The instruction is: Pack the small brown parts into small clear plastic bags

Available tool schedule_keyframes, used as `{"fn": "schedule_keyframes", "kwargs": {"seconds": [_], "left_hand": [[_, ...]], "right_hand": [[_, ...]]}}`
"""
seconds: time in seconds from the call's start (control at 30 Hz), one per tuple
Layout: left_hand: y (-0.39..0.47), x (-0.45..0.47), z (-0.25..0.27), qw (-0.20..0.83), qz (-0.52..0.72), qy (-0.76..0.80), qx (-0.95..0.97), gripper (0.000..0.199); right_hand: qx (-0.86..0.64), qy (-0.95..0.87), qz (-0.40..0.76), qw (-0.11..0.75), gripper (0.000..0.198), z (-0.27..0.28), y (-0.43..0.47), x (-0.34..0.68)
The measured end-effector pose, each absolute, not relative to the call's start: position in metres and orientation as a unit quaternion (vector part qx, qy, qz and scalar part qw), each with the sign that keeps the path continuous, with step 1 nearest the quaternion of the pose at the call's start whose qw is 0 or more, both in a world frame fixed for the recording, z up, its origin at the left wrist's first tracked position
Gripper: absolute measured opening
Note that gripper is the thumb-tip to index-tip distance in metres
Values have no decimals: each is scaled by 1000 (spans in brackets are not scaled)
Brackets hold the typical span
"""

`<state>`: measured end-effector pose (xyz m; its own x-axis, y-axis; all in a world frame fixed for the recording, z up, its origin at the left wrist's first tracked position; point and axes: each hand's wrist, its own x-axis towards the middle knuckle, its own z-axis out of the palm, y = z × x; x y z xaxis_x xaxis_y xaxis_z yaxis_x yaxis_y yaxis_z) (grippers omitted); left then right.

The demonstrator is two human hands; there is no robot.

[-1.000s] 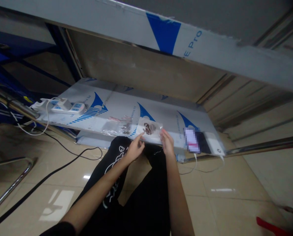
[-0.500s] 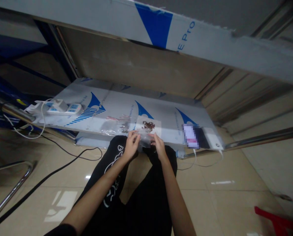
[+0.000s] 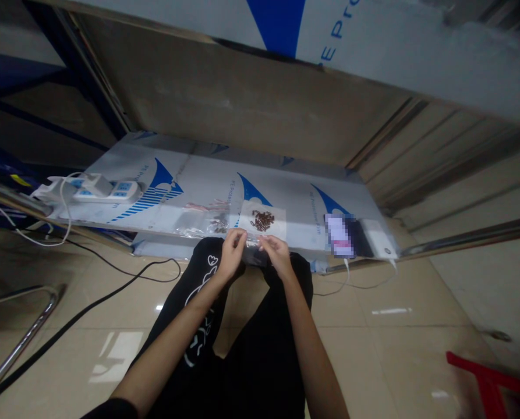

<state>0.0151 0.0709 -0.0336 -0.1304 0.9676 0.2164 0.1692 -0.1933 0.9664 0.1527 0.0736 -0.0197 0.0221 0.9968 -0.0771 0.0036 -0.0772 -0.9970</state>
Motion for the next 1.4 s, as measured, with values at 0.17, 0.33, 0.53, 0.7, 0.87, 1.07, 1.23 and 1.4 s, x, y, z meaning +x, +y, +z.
{"fn": "schedule_keyframes", "kwargs": {"seconds": [0.17,0.33,0.53,0.7,0.87,1.07,1.23,1.4], "left_hand": [[71,14,-32,314,564,527,553,15],[70,15,-30,318,556,521,564,15],[69,18,-29,341,542,521,564,12],[70,16,-32,353,542,515,562,12],[70,13,-33,363,541,514,558,12],[70,13,-33,356,539,517,561,11],[69,15,-31,367,546,509,554,14],[70,15,-32,399,567,505,515,19]], "right_hand": [[-524,-485,507,484,20,-18,76,147],[-534,-473,509,482,19,-19,78,148],[-568,-450,489,486,23,-19,80,148],[-567,-440,504,480,27,-18,78,145],[-557,-461,511,465,29,-17,75,145],[-534,-494,515,453,25,-21,75,150],[-534,-487,519,456,24,-23,76,151],[-509,-488,553,443,27,-18,76,153]]}}
